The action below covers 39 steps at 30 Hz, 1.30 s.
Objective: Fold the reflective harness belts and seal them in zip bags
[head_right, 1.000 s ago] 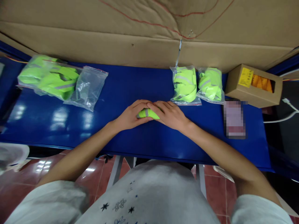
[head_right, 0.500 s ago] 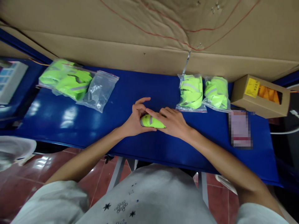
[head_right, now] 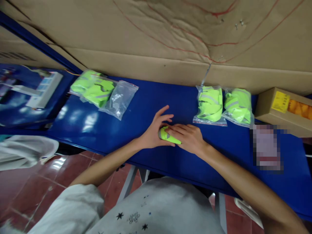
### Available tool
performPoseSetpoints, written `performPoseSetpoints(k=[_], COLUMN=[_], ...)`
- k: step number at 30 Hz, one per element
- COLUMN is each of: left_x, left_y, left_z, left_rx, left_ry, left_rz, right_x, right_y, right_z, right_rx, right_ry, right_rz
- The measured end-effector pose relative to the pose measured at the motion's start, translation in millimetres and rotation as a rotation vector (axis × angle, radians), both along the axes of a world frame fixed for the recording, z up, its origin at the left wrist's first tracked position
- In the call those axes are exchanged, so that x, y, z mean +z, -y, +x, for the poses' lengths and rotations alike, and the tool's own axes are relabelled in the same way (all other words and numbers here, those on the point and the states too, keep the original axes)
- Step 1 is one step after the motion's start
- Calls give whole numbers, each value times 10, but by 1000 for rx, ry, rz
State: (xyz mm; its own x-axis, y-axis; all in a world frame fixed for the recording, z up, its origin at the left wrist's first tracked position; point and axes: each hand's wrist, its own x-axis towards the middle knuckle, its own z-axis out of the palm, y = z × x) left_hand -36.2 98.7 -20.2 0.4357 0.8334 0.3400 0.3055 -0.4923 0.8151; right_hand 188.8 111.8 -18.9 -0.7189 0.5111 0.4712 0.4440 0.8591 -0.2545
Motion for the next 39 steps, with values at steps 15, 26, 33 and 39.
performPoseSetpoints(k=[15,26,33,39], left_x=[636,309,574,602], left_y=[-578,-920,-605,-349], left_z=[-972,-1241,-537,-63], left_rx=[660,626,160,-14], left_ry=[-461,-889,-776,-664], left_rz=[287,52,310,600], right_x=[309,377,400,453], right_y=[284,254,180,141], right_z=[501,606,647,640], right_rx=[-397,-705,-914,-826], right_ry=[-253,-456,-785,-957], right_rz=[-289,-257,-661,-1047])
